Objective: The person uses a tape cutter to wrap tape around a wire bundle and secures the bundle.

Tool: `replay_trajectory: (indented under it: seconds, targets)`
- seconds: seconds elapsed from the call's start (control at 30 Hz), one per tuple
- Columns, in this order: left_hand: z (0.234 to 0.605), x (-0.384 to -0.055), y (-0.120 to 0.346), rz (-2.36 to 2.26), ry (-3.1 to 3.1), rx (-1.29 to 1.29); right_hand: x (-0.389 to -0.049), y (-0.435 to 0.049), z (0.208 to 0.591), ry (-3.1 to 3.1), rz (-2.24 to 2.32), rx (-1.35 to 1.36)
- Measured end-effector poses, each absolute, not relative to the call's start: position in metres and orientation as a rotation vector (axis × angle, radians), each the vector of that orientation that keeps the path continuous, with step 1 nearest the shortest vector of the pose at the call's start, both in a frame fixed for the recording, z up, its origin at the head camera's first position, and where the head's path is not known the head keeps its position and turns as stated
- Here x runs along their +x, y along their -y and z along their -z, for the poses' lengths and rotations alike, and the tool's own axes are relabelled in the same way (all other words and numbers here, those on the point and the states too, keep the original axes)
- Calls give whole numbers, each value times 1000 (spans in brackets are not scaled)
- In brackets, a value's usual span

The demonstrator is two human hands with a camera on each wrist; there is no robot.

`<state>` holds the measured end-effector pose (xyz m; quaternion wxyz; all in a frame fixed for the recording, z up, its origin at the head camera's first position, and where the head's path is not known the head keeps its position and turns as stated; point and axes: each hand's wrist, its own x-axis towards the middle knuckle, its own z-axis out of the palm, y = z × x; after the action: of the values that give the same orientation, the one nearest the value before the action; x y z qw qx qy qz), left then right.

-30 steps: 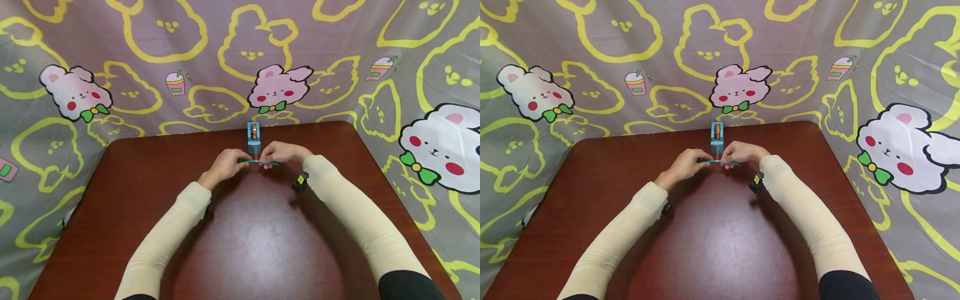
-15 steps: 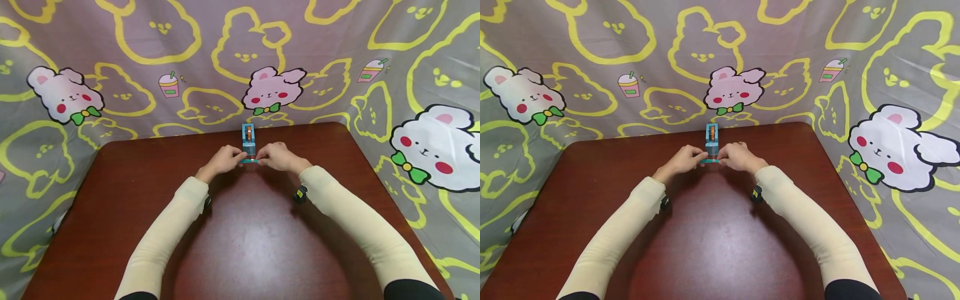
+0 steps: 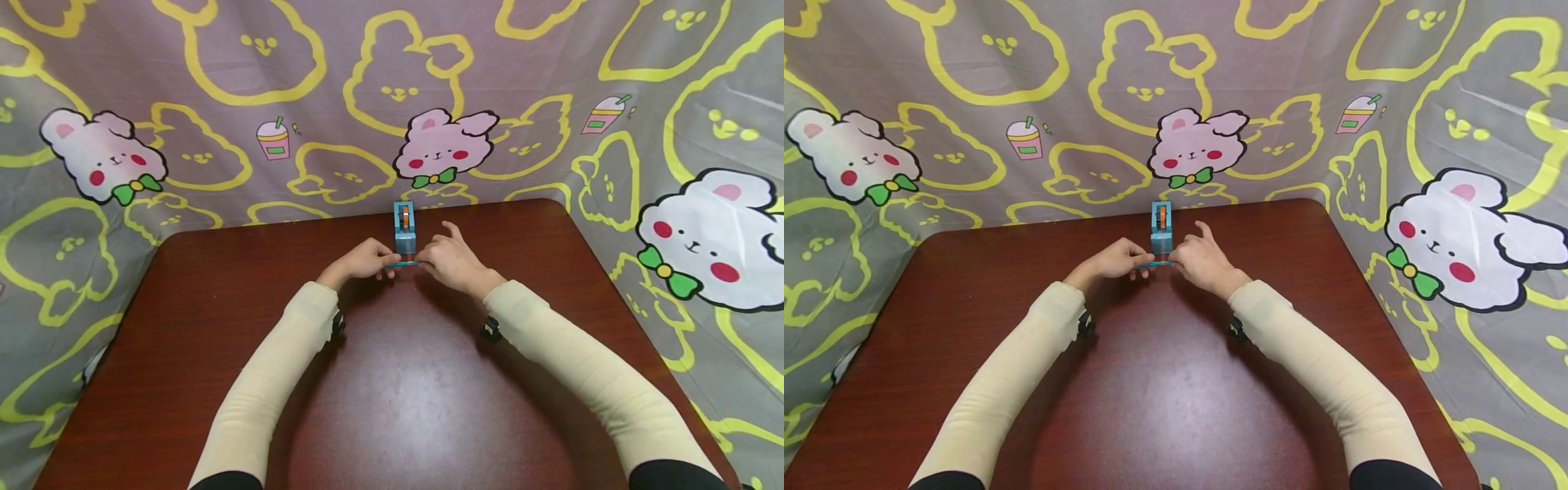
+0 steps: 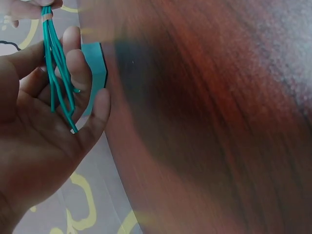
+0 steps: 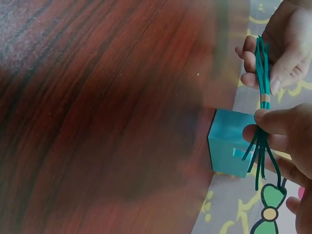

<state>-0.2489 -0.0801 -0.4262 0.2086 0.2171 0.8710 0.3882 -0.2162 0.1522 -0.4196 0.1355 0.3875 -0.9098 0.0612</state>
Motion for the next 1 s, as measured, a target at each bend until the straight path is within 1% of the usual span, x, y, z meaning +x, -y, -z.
replay_trajectory:
  seconds: [0.2, 0.6, 0.87, 1.0]
  targets:
    - [426, -249, 79, -1098, -2423, 638, -216, -152, 421, 2646, -207, 1099]
    - [424, -244, 77, -1221, -2465, 655, -225, -153, 412, 2841, -759, 902]
    - [427, -240, 78, -1272, -2542, 659, -242, -151, 407, 2902, -1217, 615]
    - [430, -237, 79, -1315, -2558, 660, -251, -150, 410, 2996, -1273, 505]
